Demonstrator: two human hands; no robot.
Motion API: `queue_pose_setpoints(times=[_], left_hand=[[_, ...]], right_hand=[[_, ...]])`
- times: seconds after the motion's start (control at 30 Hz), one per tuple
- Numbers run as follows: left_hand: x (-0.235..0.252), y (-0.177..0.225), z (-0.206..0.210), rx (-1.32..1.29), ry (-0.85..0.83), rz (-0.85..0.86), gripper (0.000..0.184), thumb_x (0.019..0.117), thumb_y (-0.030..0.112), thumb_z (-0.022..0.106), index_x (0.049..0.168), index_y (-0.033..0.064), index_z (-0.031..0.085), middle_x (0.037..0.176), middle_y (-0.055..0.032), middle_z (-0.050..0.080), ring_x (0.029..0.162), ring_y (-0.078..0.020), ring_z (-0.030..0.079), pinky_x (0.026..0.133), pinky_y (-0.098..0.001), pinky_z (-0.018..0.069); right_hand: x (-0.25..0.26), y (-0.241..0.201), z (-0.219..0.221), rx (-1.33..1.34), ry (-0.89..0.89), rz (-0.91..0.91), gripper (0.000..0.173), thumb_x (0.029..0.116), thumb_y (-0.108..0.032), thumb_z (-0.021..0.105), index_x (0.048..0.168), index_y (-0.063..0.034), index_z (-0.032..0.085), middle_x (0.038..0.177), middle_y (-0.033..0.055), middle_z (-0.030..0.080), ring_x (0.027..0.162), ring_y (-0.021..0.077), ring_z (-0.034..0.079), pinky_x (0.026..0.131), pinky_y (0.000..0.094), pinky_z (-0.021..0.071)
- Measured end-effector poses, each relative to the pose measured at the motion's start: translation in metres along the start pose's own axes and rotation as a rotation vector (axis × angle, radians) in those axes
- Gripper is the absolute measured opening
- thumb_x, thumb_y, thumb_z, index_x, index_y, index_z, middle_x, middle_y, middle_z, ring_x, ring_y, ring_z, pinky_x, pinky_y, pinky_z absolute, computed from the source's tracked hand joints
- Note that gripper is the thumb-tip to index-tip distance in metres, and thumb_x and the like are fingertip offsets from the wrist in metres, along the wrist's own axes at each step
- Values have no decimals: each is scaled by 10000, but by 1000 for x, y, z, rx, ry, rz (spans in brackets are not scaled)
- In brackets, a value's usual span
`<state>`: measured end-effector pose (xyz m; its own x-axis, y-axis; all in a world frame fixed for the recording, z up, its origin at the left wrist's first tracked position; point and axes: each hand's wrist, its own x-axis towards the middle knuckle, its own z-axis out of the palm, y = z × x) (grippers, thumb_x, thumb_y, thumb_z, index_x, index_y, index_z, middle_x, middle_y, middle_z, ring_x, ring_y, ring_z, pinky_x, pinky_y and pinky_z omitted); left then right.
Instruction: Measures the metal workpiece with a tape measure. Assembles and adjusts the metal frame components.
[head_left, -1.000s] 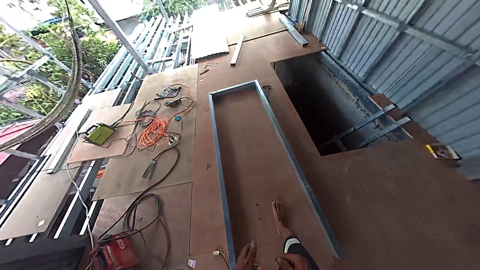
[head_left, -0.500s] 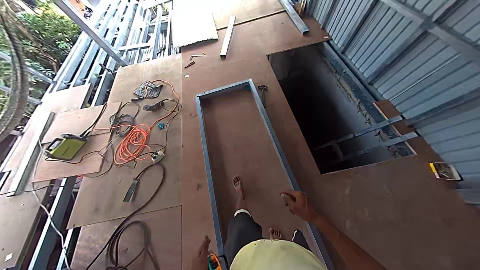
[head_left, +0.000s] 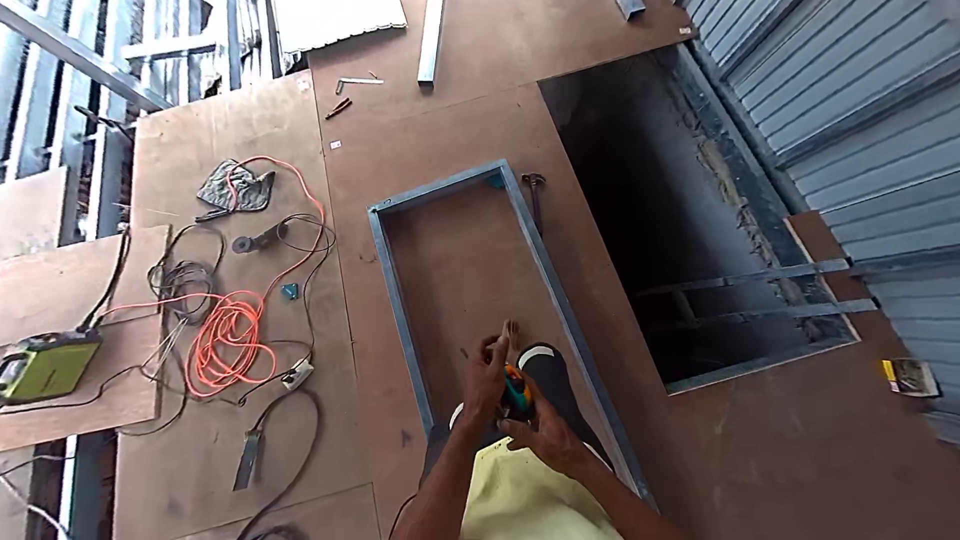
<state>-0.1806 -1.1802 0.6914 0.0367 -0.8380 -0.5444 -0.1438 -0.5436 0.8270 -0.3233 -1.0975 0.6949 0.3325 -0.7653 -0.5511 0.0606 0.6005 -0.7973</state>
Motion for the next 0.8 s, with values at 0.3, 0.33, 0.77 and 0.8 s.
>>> queue_pose_setpoints(times=[0.3,0.33,0.77,0.8], left_hand=[[387,59,44,-150,-160,-156,491,1034,273,600,1427,-5,503,1091,-114,707,971,-192,697,880,-387,589],[454,50,42,-117,-137,-188,499,1035,277,599,1435,-4,498,1109,-132,706,985,-209,703,884,-405,596],[1031,-196,142,-236,-61,-348,734,983,385,686,1510,-27,384,1380,-221,598,1220,-298,637,1022,-467,551],[1053,-206,149,-300,-43,-308,682,976,347,706,1484,-11,424,1344,-199,622,1178,-275,662,998,-448,573]], right_hand=[[352,-76,-204,255,524,-28,596,880,-192,742,1379,11,486,975,192,728,759,322,747,656,462,661],[416,-76,-237,211,601,-36,612,885,-222,735,1391,11,480,988,178,729,776,306,748,673,459,661],[921,91,-464,-351,1014,-204,701,939,-310,742,1479,-13,409,1272,118,616,1097,134,664,952,331,582],[936,100,-465,-338,1055,-250,699,939,-310,741,1470,-3,405,1269,106,619,1109,126,661,957,319,579]])
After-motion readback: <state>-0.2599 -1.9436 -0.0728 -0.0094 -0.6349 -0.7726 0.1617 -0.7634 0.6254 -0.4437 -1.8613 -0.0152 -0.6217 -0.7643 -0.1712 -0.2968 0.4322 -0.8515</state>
